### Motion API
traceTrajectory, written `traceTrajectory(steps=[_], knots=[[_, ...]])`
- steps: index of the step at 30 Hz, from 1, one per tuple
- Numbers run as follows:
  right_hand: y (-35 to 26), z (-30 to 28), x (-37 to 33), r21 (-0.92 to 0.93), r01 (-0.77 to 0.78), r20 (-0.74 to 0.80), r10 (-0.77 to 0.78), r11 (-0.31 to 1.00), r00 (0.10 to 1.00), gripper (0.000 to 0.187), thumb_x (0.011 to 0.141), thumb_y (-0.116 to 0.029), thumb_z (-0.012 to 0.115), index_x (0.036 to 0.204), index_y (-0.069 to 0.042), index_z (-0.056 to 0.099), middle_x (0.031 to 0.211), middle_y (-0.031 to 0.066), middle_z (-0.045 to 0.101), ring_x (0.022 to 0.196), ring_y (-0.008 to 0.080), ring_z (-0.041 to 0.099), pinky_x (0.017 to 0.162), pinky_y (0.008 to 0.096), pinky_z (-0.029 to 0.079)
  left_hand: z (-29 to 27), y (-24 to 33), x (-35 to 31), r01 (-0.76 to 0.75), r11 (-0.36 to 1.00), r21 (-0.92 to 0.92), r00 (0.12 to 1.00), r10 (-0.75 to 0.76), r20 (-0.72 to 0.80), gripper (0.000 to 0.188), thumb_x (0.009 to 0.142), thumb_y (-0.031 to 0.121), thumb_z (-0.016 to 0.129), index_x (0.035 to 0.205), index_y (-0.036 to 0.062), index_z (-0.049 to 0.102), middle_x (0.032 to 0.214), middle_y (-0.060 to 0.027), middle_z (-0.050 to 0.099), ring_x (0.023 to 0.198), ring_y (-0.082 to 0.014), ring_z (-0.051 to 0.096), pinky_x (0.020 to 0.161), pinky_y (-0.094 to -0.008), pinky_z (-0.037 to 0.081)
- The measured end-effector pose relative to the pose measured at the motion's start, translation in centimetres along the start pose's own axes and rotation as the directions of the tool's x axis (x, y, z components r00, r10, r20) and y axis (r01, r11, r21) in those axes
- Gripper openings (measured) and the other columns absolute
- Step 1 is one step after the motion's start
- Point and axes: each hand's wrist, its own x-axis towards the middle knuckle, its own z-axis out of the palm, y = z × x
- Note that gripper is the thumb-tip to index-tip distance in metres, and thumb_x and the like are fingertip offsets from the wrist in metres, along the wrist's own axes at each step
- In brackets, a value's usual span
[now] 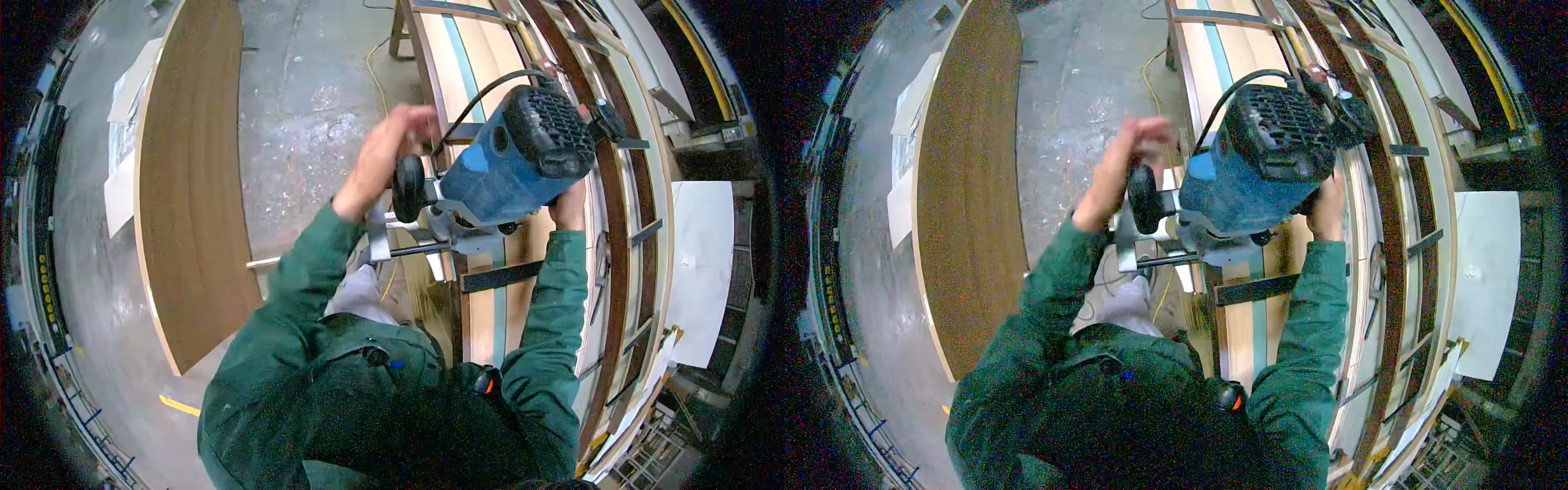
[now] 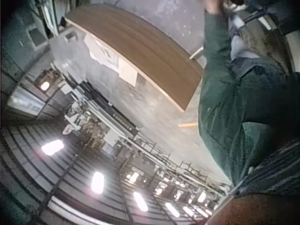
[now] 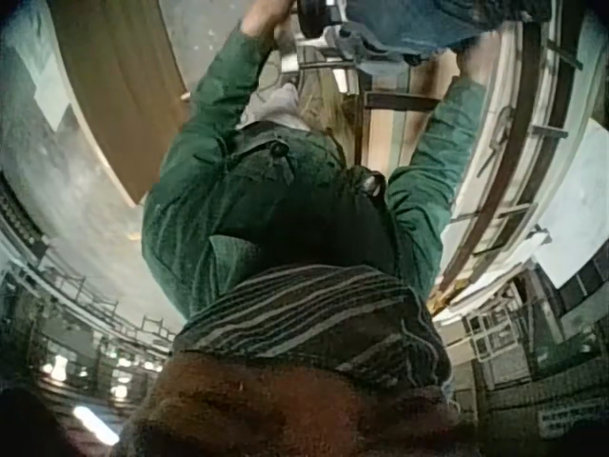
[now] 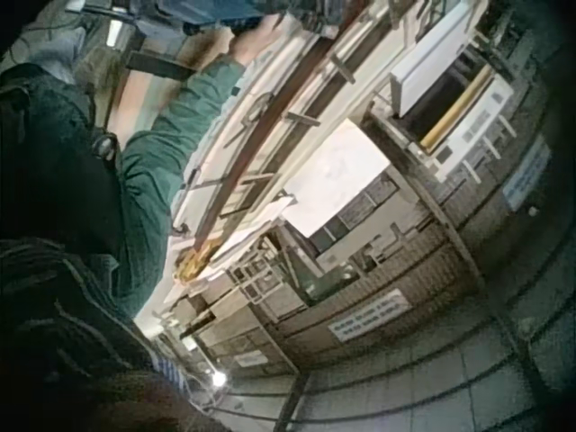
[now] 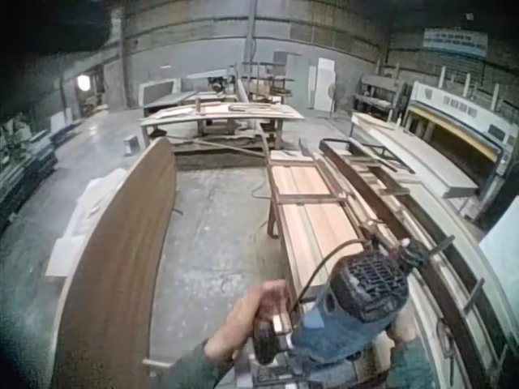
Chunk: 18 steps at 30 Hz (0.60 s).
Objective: The person routes a wooden piece using a router, pauses to handle a face mask by hand, and guides the router along the wooden piece.
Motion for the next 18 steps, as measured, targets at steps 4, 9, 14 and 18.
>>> traceTrajectory(steps=[4, 9, 14, 18], knots=[[0.0, 0.6, 0.0, -0.04, 0.011, 0.021, -0.01, 0.999, 1.0, 0.038, 0.09, -0.032, 0.045, 0.108, -0.002, 0.059, 0.097, 0.0051, 0.063, 0.084, 0.0139, 0.059, 0.075, 0.0292, 0.048, -0.6, -3.9, 7.5, -0.364, 0.867, 0.341, 0.931, 0.33, 0.156, 0.058, 0.087, 0.036, 0.061, 0.134, 0.0066, 0.044, 0.124, -0.0103, 0.053, 0.113, -0.0186, 0.05, 0.096, -0.0328, 0.04], [0.3, 0.7, -0.2, 0.066, -0.068, -0.078, 0.073, 0.996, 0.994, 0.04, 0.09, -0.036, 0.045, 0.108, -0.002, 0.059, 0.097, 0.0051, 0.063, 0.083, 0.0143, 0.059, 0.074, 0.0291, 0.047, 0.4, -3.0, 7.5, -0.028, 0.997, 0.072, 0.857, -0.013, 0.515, 0.037, 0.088, 0.022, 0.062, 0.119, 0.0021, 0.057, 0.104, -0.0028, 0.062, 0.097, -0.0103, 0.055, 0.088, -0.0254, 0.044], [1.5, -2.9, 1.8, -0.055, -0.062, 0.08, 0.067, 0.997, 0.995, 0.044, 0.093, -0.041, 0.044, 0.12, -0.008, 0.053, 0.114, 0.0045, 0.059, 0.099, 0.0184, 0.058, 0.083, 0.0328, 0.048, -2.2, -3.4, 5.4, -0.111, 0.973, 0.203, 0.907, 0.015, 0.421, 0.025, 0.092, 0.022, 0.056, 0.106, 0.0027, 0.063, 0.091, -0.0005, 0.063, 0.08, -0.0079, 0.057, 0.072, -0.0229, 0.049], [-0.1, 1.0, 0.3, -0.058, 0.006, 0.114, 0.0, 0.998, 0.994, 0.034, 0.09, -0.036, 0.048, 0.103, -0.007, 0.06, 0.095, 0.0011, 0.061, 0.082, 0.0132, 0.058, 0.073, 0.0289, 0.047, -1.3, -8.1, 4.8, -0.037, 0.995, 0.095, 0.932, 0.0, 0.363, 0.024, 0.094, 0.024, 0.054, 0.105, 0.0039, 0.061, 0.083, 0.0013, 0.058, 0.071, -0.0062, 0.053, 0.063, -0.0218, 0.046]])
